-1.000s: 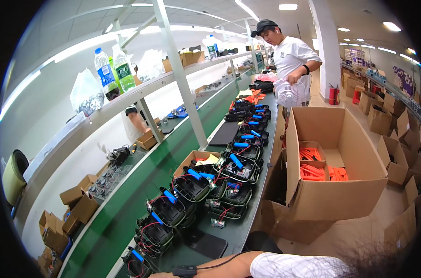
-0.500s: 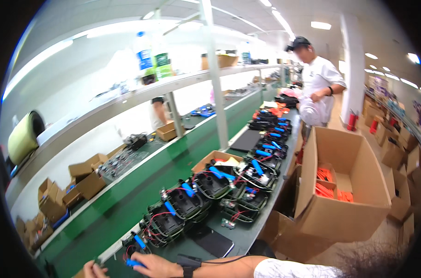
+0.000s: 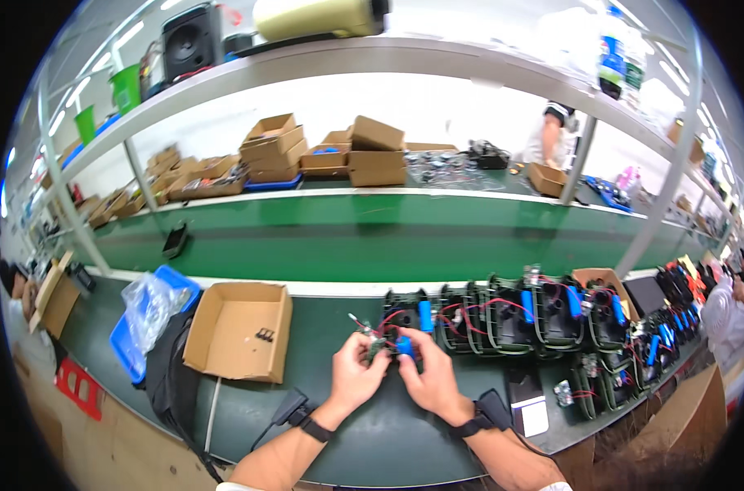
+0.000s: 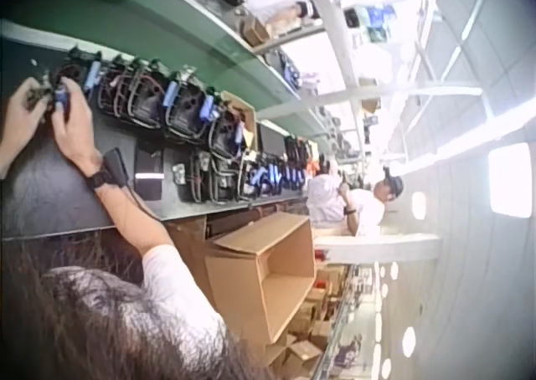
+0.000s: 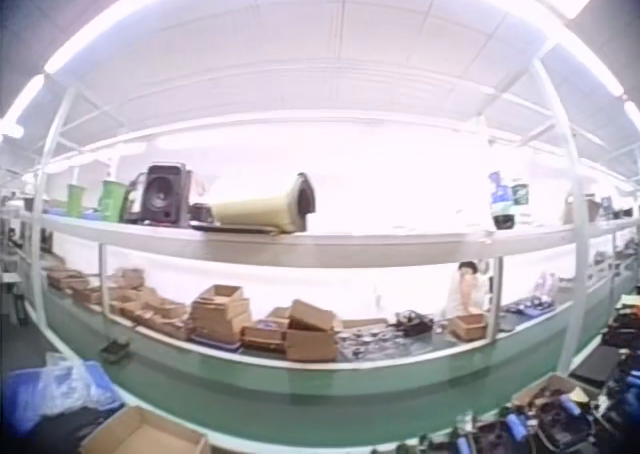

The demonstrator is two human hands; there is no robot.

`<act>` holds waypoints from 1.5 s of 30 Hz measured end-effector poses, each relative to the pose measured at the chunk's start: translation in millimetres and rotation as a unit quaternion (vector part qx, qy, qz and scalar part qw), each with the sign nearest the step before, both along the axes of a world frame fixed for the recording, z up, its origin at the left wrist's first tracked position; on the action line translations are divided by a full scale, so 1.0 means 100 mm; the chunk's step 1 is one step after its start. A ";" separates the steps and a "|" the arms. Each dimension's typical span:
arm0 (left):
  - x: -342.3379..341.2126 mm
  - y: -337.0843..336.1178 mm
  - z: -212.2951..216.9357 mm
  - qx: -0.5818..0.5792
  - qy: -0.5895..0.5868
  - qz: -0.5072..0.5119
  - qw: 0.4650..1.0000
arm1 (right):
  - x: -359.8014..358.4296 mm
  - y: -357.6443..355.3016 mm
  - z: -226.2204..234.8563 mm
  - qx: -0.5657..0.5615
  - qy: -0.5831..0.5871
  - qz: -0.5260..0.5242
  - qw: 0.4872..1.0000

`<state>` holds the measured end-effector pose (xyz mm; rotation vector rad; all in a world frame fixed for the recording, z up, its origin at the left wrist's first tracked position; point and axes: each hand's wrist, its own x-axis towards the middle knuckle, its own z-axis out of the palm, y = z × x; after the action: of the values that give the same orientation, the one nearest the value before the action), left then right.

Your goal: Assembling electronic circuit boards into plastic housings on a production line.

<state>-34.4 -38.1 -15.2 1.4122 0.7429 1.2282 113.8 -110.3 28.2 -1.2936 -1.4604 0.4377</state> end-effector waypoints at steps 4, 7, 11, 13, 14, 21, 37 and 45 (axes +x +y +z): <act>-0.01 0.02 -0.06 0.068 0.087 0.077 0.991 | -0.01 0.03 -0.13 0.010 -0.005 -0.020 1.000; 0.11 -0.04 0.04 0.077 0.081 0.061 0.992 | 0.09 -0.01 -0.22 0.007 0.048 -0.007 0.999; 0.03 -0.08 0.12 0.135 0.073 0.040 0.987 | -0.03 -0.04 -0.25 0.004 0.045 0.005 0.999; 0.04 -0.09 0.12 0.159 0.054 0.037 0.985 | -0.01 -0.05 -0.31 -0.004 0.058 0.017 0.998; 0.02 -0.10 0.12 0.160 0.066 0.038 0.984 | -0.02 -0.04 -0.33 -0.006 0.068 0.022 0.997; 0.03 -0.12 0.08 0.185 0.088 0.028 0.978 | -0.06 0.01 -0.29 0.022 0.133 0.017 0.991; 0.11 -0.17 0.08 0.245 0.078 -0.030 0.966 | 0.06 -0.03 0.01 0.109 -0.118 -0.049 0.986; 0.12 -0.18 0.08 0.226 0.089 -0.014 0.970 | 0.03 -0.08 0.09 0.102 -0.097 -0.056 0.988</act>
<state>-22.1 -55.7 -6.9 1.9183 0.5792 1.3131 116.6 -118.7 37.7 -1.2724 -1.5401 0.0849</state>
